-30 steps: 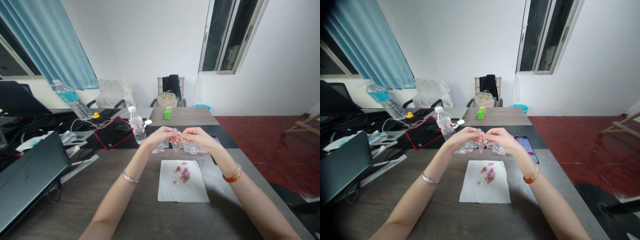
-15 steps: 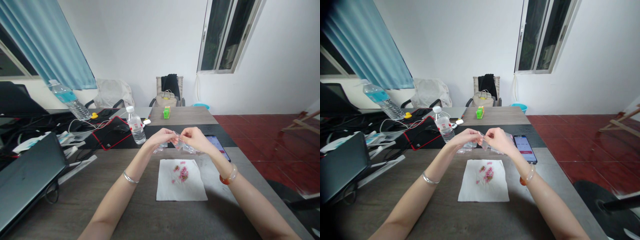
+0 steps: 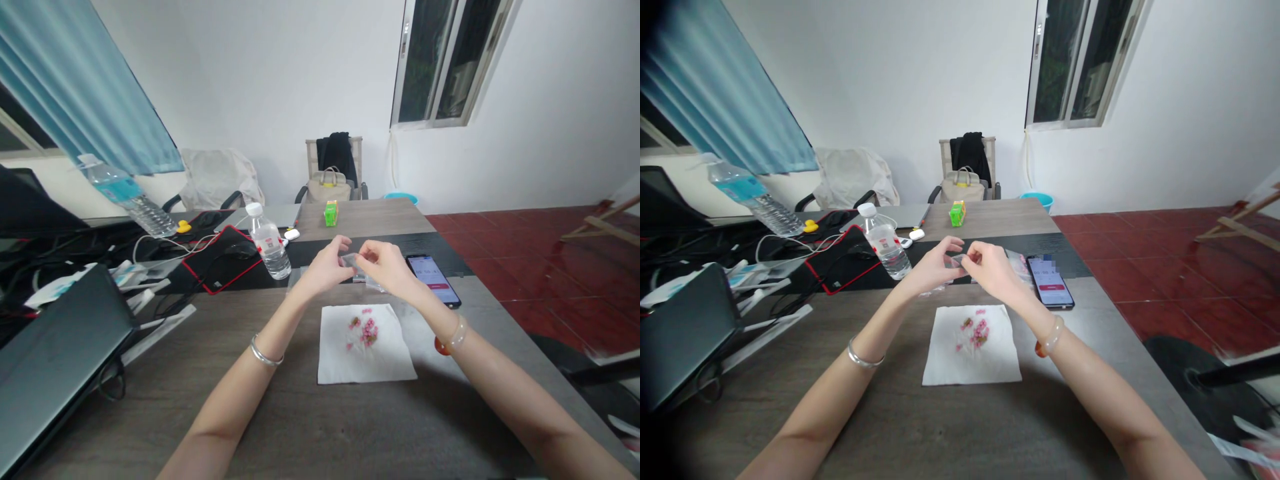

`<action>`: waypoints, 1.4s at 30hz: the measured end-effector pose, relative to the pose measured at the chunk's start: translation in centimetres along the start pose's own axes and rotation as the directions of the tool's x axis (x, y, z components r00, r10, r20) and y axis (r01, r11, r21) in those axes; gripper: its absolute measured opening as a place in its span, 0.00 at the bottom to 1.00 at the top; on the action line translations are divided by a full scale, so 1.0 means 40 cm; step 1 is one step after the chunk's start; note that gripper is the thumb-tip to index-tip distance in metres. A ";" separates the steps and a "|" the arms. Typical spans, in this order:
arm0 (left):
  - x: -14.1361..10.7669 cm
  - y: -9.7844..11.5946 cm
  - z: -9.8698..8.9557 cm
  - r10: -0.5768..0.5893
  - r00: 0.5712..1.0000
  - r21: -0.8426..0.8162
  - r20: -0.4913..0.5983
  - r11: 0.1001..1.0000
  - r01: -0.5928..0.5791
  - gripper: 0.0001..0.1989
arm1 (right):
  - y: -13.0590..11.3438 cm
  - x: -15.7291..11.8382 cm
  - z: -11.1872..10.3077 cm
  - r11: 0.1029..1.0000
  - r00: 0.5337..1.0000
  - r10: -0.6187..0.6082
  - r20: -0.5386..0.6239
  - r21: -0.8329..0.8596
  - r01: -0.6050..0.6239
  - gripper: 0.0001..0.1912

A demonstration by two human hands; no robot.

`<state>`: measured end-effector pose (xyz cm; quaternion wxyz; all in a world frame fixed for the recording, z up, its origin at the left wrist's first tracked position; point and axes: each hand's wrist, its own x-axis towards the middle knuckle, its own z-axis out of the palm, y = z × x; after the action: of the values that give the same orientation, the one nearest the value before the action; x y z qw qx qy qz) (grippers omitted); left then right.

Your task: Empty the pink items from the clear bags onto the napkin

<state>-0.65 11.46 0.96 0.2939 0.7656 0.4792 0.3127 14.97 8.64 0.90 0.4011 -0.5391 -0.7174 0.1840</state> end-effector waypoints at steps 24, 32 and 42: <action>-0.037 0.055 0.083 0.156 0.941 -0.218 -0.301 0.949 -0.227 0.17 | 0.026 0.042 0.013 -0.316 0.761 0.309 0.570 0.816 -0.483 0.06; -0.027 0.053 0.119 -0.451 0.857 -0.968 0.249 -0.098 0.230 0.16 | 0.015 0.032 0.037 -0.274 0.774 0.537 0.337 0.937 -0.218 0.09; -0.020 0.026 0.150 -0.450 0.766 -0.879 0.459 -0.359 0.316 0.18 | 0.004 -0.004 0.131 0.386 0.882 0.424 -0.205 0.922 0.029 0.04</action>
<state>4.20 9.44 -2.20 0.8256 0.0349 0.3085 0.4712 11.04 9.44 -2.46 0.7421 -0.3444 -0.3285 0.4720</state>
